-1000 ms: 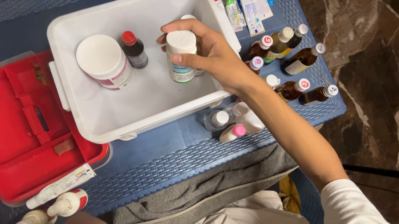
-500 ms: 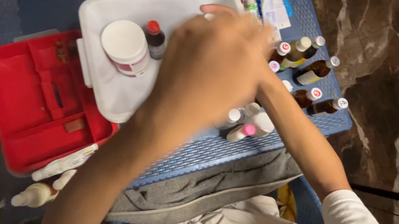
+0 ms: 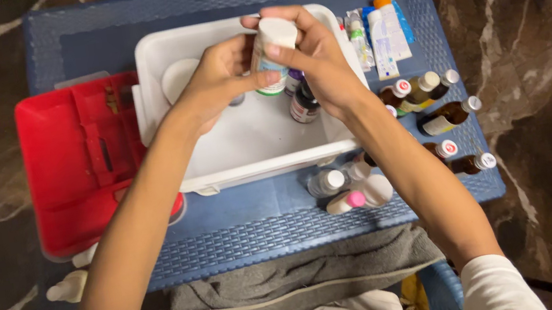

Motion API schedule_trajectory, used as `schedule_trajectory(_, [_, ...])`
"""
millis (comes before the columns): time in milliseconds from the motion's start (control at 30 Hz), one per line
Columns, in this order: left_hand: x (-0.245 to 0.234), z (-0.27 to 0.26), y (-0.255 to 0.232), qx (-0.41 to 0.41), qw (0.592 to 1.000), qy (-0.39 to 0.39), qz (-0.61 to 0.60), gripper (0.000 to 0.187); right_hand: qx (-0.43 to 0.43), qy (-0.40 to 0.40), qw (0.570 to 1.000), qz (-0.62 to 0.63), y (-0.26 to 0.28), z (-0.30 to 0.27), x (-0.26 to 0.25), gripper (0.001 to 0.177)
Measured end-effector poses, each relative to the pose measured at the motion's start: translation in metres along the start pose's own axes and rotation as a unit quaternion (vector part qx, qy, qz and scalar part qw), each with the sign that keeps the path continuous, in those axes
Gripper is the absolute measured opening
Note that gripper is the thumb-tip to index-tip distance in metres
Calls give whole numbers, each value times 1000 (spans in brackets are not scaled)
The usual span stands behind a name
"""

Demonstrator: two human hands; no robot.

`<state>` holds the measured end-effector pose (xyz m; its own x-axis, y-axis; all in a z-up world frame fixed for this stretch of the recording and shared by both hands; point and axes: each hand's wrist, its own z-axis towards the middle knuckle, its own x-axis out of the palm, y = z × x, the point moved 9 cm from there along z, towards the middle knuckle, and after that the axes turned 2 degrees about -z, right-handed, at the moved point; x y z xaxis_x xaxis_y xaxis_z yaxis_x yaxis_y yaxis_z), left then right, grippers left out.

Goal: The person picks up various medicine bottles and containers from a table and places them into a white cooler box. They handle each item individually, rotating some to view labels before arranging them inside the box.

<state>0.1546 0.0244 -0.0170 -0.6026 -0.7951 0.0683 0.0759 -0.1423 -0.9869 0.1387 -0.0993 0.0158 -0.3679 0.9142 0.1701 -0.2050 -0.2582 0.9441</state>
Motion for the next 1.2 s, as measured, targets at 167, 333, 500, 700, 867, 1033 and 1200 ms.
schedule_trajectory(167, [-12, -1, 9, -33, 997, -57, 32, 42, 50, -52, 993, -91, -7, 1, -7, 41])
schedule_trajectory(333, [-4, 2, 15, -34, 997, -63, 35, 42, 57, -87, 988, -110, -13, -3, -19, 45])
schedule_trajectory(500, [-8, -1, -1, 25, 995, -81, 53, 53, -53, -60, 953, -291, 7, -7, -15, 50])
schedule_trajectory(700, [-6, -2, 2, -1, 995, -69, 68, 53, -54, -61, 964, -253, 10, -8, -16, 49])
schedule_trajectory(867, [-18, 3, 15, 31, 964, -116, 236, 53, -40, -121, 920, -371, 4, 0, -29, 41])
schedule_trajectory(1033, [-26, 2, 20, 88, 927, -148, 334, 64, 5, -83, 886, -456, -9, 9, -32, 41])
schedule_trajectory(1200, [-23, -2, 13, 42, 881, -165, 441, 60, -76, 16, 846, -527, -15, 23, -24, 34])
